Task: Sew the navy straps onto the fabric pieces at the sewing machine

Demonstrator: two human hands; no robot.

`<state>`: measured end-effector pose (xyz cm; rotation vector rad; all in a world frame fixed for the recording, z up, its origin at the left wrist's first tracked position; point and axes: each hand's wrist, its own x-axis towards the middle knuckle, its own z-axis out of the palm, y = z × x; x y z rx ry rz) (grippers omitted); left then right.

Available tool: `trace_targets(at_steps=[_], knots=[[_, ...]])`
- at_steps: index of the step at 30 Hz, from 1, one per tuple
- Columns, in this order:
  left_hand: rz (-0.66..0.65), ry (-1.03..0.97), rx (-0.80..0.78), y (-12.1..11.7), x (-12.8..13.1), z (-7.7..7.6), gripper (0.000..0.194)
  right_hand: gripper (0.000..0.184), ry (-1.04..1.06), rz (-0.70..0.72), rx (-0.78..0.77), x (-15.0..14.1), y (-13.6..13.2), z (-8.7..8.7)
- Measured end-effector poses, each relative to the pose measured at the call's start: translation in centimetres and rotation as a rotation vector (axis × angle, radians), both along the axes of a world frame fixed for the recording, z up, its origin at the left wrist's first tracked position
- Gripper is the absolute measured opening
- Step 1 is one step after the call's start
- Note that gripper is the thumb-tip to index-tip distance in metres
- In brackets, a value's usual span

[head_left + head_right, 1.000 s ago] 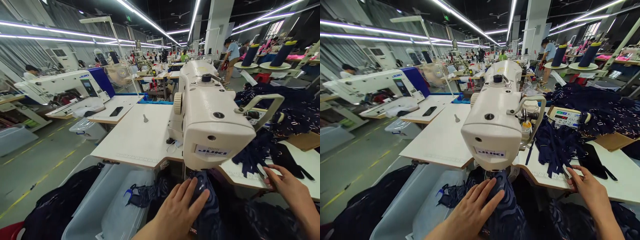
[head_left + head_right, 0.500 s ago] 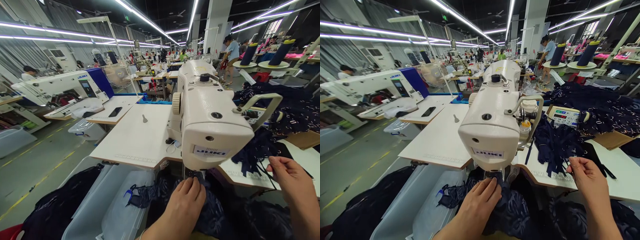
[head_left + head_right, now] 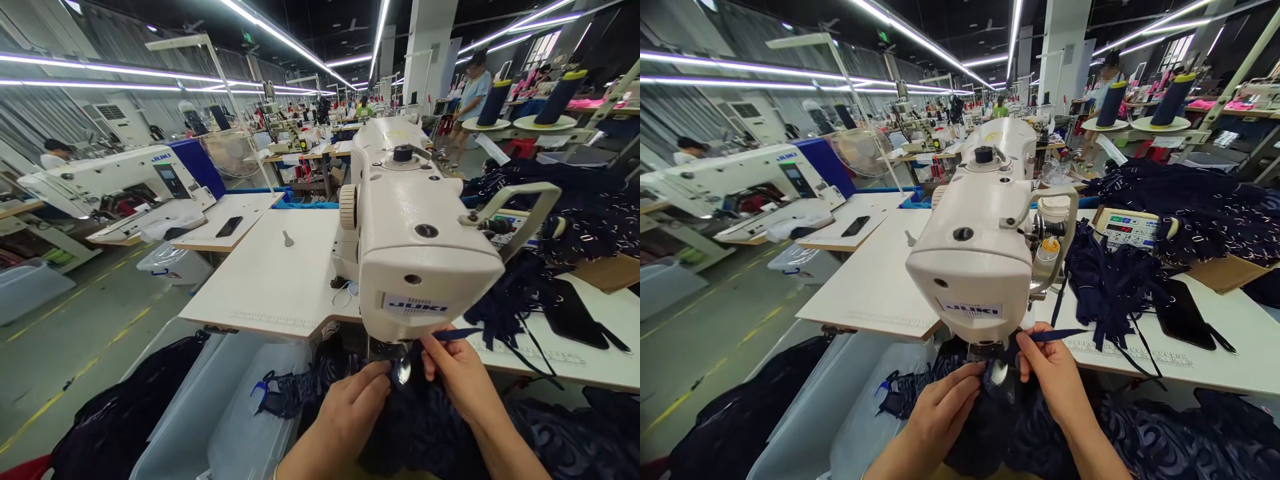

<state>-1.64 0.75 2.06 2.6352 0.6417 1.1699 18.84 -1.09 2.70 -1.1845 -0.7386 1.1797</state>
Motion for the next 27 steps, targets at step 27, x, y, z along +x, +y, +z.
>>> trace_targets(at_steps=[27], knots=[[-0.072,0.404,0.337,0.4,-0.1,2.4,0.033,0.043,-0.651,0.289,-0.294,1.2,0.6,-0.5]])
